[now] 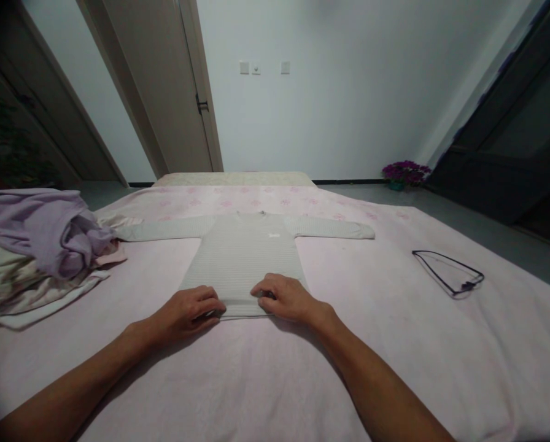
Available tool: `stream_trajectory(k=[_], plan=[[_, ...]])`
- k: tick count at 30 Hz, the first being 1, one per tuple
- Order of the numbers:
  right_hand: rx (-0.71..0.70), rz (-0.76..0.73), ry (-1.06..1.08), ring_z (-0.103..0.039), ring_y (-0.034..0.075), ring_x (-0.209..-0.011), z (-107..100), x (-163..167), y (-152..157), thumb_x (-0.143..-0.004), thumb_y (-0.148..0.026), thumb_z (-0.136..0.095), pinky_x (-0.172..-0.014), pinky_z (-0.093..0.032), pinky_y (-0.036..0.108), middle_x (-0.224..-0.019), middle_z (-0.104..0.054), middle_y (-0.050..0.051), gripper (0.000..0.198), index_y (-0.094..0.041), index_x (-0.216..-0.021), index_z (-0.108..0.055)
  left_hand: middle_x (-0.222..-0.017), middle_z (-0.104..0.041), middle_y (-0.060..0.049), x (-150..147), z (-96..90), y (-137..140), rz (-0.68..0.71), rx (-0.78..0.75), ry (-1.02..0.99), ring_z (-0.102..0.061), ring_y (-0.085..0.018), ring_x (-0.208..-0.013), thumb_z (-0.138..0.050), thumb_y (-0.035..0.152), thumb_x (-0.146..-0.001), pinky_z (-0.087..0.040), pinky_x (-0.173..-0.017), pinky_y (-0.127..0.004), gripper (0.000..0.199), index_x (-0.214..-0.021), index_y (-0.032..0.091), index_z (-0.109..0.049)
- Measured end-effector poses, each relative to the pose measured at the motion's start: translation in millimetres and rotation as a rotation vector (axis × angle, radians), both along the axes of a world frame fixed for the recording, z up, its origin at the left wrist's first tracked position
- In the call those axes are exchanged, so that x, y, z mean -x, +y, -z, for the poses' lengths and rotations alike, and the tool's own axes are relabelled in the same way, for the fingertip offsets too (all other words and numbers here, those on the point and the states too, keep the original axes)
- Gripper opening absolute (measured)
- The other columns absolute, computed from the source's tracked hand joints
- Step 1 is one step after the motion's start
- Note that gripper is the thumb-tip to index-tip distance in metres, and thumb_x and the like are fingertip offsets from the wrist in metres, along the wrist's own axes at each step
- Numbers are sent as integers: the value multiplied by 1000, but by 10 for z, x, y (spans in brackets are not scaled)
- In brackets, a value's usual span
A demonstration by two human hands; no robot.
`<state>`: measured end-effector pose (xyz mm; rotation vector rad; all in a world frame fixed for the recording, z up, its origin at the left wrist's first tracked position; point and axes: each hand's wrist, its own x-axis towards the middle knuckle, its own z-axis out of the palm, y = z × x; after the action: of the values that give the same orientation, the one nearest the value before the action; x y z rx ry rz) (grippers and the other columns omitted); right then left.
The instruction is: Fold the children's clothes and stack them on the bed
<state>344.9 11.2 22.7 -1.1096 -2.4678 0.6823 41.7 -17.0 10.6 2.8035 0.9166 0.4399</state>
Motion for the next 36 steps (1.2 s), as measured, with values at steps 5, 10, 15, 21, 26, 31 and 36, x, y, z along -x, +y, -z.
stream_trajectory(k=[5, 10, 15, 21, 26, 31, 36], plan=[[-106, 117, -129, -61, 17, -93, 14, 4, 32, -86, -13, -53, -85, -44, 29, -100, -68, 5, 30, -21, -108, -72, -92, -58, -4, 49, 22, 17, 10, 66, -8, -56, -14, -77, -50, 25, -98, -43, -70, -24, 15, -105, 22, -62], [-220, -38, -115, -54, 22, -120, -2, 124, 4, -96, -25, -51, -105, -37, 39, -127, -65, 8, 31, -24, -122, -68, -94, -57, -4, 72, 35, 16, 31, 113, -15, -57, -15, -79, -49, 26, -98, -44, -72, -25, 21, -113, 25, -63], [-103, -175, -239, -26, 26, -149, 25, 216, 7, -103, -46, -38, -121, -16, 50, -160, -34, 7, 50, -29, -149, -44, -94, -58, -5, 55, -11, 10, 46, 131, -12, -58, -15, -80, -48, 27, -99, -45, -72, -25, 23, -114, 24, -65], [-107, 9, -293, -13, 28, -152, 28, 246, 11, -102, -46, -37, -122, -9, 53, -164, -22, 11, 54, -23, -151, -41, -93, -58, -4, 38, -42, 12, 48, 141, -34, -58, -14, -79, -47, 28, -100, -46, -73, -24, 23, -112, 25, -66], [-90, -136, -291, -15, 25, -152, 26, 326, -38, -102, -49, -39, -123, -8, 49, -164, -22, 7, 57, -27, -154, -36, -92, -59, -4, 29, -54, 1, 48, 130, -35, -59, -15, -80, -47, 28, -100, -46, -74, -24, 23, -111, 24, -67], [-134, 31, -293, -17, 28, -151, -34, 343, -5, -102, -41, -39, -122, -7, 53, -163, -25, 10, 51, -23, -150, -44, -91, -59, -5, 45, -6, -1, 47, 112, -50, -59, -14, -77, -47, 27, -100, -45, -71, -24, 25, -112, 24, -68], [-58, -312, -199, -20, 20, -151, -50, 453, -113, -103, -43, -39, -123, -9, 45, -160, -34, 2, 49, -33, -151, -40, -89, -61, -5, 34, -30, -13, 78, 77, -27, -59, -15, -80, -45, 29, -101, -45, -72, -24, 27, -111, 23, -70]])
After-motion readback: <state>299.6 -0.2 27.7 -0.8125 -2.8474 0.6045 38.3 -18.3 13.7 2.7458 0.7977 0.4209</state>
